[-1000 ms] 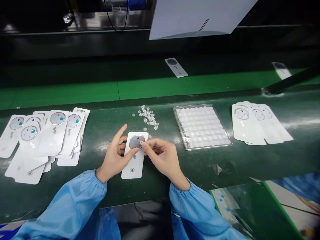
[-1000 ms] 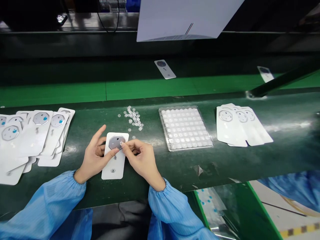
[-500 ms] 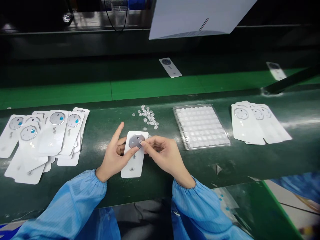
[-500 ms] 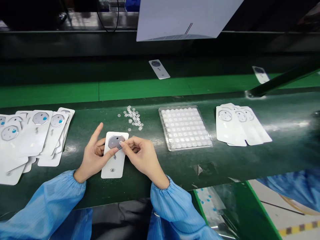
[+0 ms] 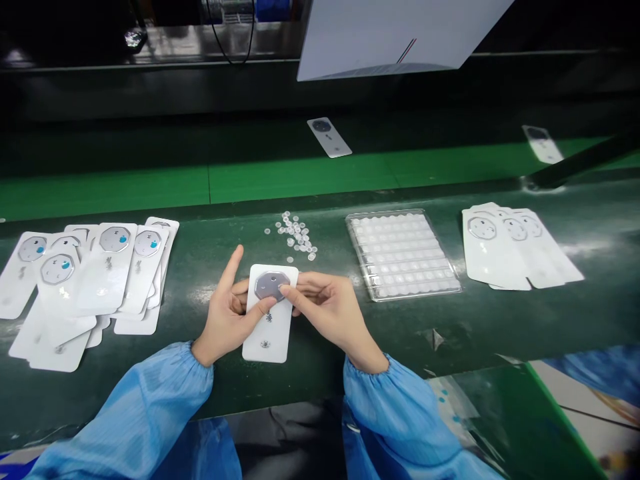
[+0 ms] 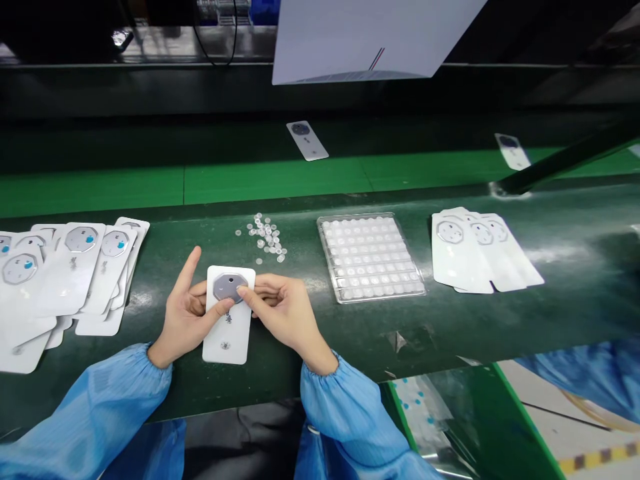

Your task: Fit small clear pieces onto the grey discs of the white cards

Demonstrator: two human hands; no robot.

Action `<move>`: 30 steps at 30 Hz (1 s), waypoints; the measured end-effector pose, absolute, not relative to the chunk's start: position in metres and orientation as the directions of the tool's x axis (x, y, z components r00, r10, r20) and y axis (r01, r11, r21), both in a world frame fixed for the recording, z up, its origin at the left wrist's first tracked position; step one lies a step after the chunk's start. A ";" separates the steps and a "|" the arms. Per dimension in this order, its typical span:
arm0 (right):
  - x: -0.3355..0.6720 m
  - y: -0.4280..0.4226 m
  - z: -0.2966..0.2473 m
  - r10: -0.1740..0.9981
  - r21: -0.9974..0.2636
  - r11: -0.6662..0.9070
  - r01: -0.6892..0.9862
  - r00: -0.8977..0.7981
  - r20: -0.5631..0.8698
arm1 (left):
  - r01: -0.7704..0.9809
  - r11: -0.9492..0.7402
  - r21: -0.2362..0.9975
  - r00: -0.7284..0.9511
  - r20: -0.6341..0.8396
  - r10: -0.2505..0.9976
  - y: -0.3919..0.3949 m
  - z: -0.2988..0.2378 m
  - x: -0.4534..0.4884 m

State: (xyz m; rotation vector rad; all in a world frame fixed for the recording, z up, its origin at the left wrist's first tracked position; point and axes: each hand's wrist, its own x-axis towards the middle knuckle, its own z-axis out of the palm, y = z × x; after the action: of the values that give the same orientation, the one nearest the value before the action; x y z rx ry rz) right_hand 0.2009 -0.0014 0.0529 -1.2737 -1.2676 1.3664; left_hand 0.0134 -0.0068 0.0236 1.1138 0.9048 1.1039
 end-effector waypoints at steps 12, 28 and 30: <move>0.200 0.007 0.050 0.951 -0.988 -0.142 -0.062 -0.286 -0.119 | -0.009 0.148 0.989 0.187 -0.144 0.972 0.003 0.028 0.012; 0.188 0.011 0.056 0.847 -0.971 -0.094 0.221 -0.495 -0.194 | 0.170 -0.063 0.983 -0.073 0.076 0.994 0.025 0.050 -0.013; 0.178 0.044 0.074 0.895 -0.966 0.046 0.255 -0.440 -0.074 | 0.251 -0.147 0.957 -0.137 0.185 0.973 0.029 0.065 -0.047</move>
State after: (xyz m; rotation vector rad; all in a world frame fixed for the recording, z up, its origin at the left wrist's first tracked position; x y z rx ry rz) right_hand 0.1777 0.0442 0.0738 -1.1596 -1.7495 1.4213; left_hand -0.0471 0.0291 0.0647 1.4381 1.4263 1.3329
